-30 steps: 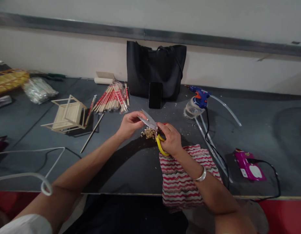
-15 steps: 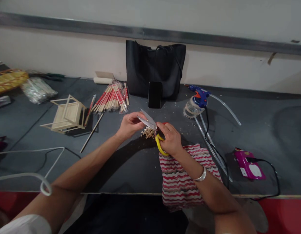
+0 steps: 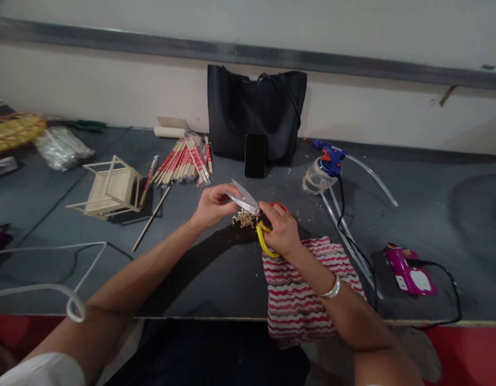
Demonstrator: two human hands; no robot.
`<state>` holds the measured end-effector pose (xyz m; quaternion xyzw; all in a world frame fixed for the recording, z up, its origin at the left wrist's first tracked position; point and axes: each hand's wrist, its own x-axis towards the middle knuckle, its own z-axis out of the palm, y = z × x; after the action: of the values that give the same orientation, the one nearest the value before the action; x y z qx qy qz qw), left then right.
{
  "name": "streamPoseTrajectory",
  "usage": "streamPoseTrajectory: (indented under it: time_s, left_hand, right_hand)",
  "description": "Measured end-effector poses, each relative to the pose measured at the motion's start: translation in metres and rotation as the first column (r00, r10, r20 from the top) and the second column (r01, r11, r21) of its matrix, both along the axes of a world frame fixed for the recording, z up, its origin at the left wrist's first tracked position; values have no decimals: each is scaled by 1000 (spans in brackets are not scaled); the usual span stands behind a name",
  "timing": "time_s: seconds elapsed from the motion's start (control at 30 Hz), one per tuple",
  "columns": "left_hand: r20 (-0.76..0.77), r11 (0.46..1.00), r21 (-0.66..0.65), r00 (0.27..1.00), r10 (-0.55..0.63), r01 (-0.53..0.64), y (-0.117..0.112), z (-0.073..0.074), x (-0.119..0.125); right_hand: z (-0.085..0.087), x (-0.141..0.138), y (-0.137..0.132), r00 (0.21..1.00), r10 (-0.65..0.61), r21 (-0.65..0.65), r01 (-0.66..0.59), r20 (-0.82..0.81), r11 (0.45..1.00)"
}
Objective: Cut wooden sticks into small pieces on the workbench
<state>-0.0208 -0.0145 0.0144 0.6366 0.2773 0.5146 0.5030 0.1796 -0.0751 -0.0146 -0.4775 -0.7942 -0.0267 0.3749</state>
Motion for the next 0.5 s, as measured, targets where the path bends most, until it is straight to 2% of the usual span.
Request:
streamPoseTrajectory:
  time_s: [0.17, 0.33, 0.5]
  left_hand:
    - [72, 999, -44, 997, 5, -1, 0, -2, 4]
    - [129, 991, -120, 991, -37, 53, -2, -3, 8]
    - [205, 987, -138, 977, -54, 83, -3, -1, 8]
  right_hand:
    - [-3, 0, 0, 1000, -17, -30, 16, -21, 999]
    - [-3, -2, -1, 998, -29, -49, 27, -54, 998]
    - [3, -1, 3, 988, -116, -93, 107, -101, 990]
